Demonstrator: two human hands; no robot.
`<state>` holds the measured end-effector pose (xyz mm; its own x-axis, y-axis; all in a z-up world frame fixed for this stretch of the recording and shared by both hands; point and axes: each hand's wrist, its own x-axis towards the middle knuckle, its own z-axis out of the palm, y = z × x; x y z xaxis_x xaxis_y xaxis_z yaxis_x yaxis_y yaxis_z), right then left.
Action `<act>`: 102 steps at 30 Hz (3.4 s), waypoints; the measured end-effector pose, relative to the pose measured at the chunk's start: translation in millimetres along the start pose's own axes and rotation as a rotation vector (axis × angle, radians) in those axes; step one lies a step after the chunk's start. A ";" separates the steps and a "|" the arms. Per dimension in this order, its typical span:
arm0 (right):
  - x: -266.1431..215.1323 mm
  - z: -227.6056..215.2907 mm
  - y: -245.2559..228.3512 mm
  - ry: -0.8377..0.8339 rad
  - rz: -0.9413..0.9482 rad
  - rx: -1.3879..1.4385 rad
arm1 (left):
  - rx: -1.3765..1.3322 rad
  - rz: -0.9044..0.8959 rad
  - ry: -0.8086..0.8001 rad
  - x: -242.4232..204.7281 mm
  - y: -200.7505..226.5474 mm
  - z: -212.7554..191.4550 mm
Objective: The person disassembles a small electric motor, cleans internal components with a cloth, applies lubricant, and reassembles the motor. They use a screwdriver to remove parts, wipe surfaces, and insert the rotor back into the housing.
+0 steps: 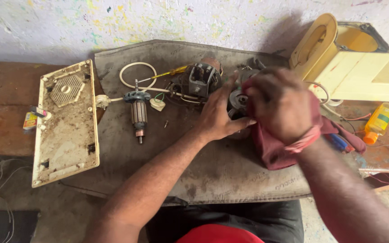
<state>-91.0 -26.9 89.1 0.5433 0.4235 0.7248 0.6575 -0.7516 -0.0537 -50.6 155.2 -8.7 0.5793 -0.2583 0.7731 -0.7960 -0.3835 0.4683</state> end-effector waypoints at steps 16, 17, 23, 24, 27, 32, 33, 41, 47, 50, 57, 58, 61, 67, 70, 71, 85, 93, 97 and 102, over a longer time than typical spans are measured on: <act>27.3 0.8 59.2 -0.373 -0.634 0.221 | -0.093 -0.126 -0.011 -8.5 -8.8 8.8; 32.2 -2.1 58.8 -0.379 -0.618 0.224 | -0.100 -0.125 -0.011 -8.1 -10.6 9.2; 30.4 -6.5 18.9 -0.214 -0.160 0.277 | -0.069 -0.125 -0.008 -8.6 -14.3 14.7; 24.6 -0.9 11.4 -0.246 -0.147 0.240 | -0.061 -0.133 -0.019 -9.7 -14.1 14.5; 11.2 8.2 9.7 -0.321 -0.156 0.202 | -0.056 -0.159 -0.029 -10.4 -13.7 13.3; 19.2 -1.2 45.0 -0.392 -0.535 0.253 | -0.034 -0.109 0.007 -8.7 -13.1 14.2; 22.3 -1.7 46.1 -0.467 -0.388 0.249 | -0.038 -0.109 0.008 -11.2 -13.2 14.2; 23.6 12.9 -6.4 -0.202 -0.231 0.113 | -0.064 -0.146 -0.011 -10.7 -17.6 17.1; 6.5 0.7 23.5 -0.380 -0.221 0.400 | -0.096 -0.160 -0.009 -10.1 -12.3 14.4; 24.6 -11.8 37.4 -0.473 -0.427 0.366 | -0.082 -0.135 0.000 -12.9 -13.0 17.5; 35.6 -11.3 -12.3 -0.236 0.077 0.311 | -0.018 -0.126 0.013 -13.1 -19.7 22.7; 30.0 -1.9 -18.7 -0.217 -0.059 0.252 | -0.019 -0.137 0.000 -13.0 -20.0 22.8; 15.3 10.2 -7.3 -0.249 -0.221 0.324 | -0.061 -0.153 -0.022 -14.4 -20.1 18.2; 7.3 -6.4 50.8 -0.512 -0.235 0.347 | -0.097 -0.148 -0.006 -9.2 -13.7 17.3; 14.7 -13.3 48.0 -0.461 -0.035 0.206 | -0.044 -0.132 0.025 -12.8 -14.4 14.9; 17.2 -15.2 44.0 -0.419 0.035 0.142 | -0.023 -0.121 0.034 -12.6 -15.2 14.6; 31.1 20.9 30.7 -0.437 -0.275 0.334 | -0.046 -0.128 0.000 -12.9 -15.7 15.5; 47.5 22.8 31.7 -0.473 -0.436 0.229 | 0.004 -0.106 -0.001 -14.0 -20.8 19.0; 45.1 26.4 29.8 -0.531 -0.280 0.027 | 0.008 -0.083 0.004 -12.5 -21.6 21.4; 45.3 31.6 17.8 -0.853 -0.031 -0.394 | -0.070 -0.163 -0.027 -13.0 -19.5 19.4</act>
<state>-38.2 -5.1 99.3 0.8302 0.5564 -0.0340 0.5386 -0.7849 0.3064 -39.3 148.8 -36.2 0.7055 -0.2219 0.6731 -0.7008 -0.3600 0.6158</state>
